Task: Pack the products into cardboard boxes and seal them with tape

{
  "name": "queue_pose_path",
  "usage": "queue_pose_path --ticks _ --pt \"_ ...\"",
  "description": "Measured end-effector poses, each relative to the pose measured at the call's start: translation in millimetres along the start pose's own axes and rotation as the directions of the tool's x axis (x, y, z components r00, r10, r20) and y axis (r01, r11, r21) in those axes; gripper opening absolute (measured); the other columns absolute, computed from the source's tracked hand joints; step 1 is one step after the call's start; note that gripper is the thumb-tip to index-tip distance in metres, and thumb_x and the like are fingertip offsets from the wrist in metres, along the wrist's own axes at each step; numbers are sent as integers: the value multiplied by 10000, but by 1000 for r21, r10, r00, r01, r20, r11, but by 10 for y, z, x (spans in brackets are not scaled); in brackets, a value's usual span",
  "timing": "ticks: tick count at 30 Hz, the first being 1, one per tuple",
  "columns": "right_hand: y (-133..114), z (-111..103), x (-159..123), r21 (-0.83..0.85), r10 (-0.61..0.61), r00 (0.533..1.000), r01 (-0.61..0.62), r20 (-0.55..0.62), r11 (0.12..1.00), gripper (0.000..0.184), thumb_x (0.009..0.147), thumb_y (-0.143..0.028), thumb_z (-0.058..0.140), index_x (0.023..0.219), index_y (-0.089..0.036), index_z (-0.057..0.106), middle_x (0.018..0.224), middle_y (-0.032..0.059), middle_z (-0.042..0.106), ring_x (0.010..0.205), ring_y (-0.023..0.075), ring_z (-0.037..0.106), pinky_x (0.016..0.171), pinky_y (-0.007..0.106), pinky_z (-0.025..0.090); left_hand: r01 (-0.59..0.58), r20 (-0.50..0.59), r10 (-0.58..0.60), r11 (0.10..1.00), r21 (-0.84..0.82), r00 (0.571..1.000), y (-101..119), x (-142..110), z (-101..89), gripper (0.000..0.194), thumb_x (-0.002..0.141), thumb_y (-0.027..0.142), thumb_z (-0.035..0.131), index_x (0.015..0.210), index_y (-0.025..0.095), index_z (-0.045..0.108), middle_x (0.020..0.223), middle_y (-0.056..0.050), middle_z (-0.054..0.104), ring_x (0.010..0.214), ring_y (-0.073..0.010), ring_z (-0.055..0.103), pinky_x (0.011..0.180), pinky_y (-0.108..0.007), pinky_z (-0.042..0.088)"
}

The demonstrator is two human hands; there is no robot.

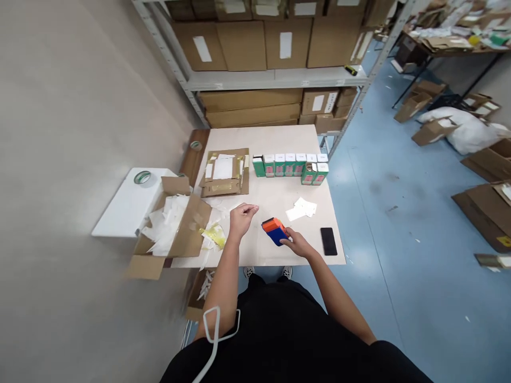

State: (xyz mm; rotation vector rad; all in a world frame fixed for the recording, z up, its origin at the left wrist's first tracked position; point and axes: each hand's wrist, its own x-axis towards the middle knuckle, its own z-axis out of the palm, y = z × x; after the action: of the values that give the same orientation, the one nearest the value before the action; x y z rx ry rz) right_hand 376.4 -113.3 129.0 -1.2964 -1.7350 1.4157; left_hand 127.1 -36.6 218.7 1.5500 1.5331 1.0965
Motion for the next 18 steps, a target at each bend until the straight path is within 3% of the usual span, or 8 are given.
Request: queue_pose_path --ticks 5,7,9,13,15,18 --pt "-122 230 225 9 6 999 -6 46 1000 287 946 -463 629 1111 -228 619 989 38 711 880 230 635 796 332 473 -120 -75 128 988 100 989 -10 -164 -324 262 947 471 666 923 272 833 974 -71 779 998 -263 694 986 -461 563" --pt "-242 326 333 -8 2 1000 -2 29 1000 292 943 -467 627 1112 -230 619 979 38 715 866 232 639 787 336 474 -131 -126 148 982 137 981 -19 -283 -454 282 965 492 639 994 284 828 1190 -92 751 1132 -289 663 1028 -501 554" --pt "-387 436 447 -22 -19 1000 19 2 1000 288 939 -462 626 1119 -238 615 986 40 722 860 237 646 783 342 476 -150 -127 170 976 158 977 -32 -409 -618 297 956 497 654 1109 292 803 1466 -102 609 1279 -318 603 1047 -510 551" --pt "-683 734 700 -93 -46 995 38 -88 995 281 934 -473 623 1115 -259 601 986 47 730 864 257 657 777 352 477 -229 -157 249 964 135 956 -78 -602 -1035 619 915 456 728 1485 293 548 1698 -140 297 1385 -341 550 1073 -498 543" --pt "-812 919 844 -122 -38 993 24 -116 992 276 937 -486 608 1102 -265 596 965 47 727 843 260 656 758 351 478 -233 -219 255 965 121 942 -115 -642 -1277 764 907 451 738 1575 285 407 1712 -171 252 1365 -336 572 1053 -480 559" --pt "-982 1223 1069 -159 -61 988 37 -144 987 286 932 -488 594 1110 -264 591 973 55 716 831 263 648 738 357 484 -195 -303 221 974 114 927 -218 -651 -1676 790 921 459 713 1603 276 360 1710 -175 263 1318 -331 605 1001 -445 590"
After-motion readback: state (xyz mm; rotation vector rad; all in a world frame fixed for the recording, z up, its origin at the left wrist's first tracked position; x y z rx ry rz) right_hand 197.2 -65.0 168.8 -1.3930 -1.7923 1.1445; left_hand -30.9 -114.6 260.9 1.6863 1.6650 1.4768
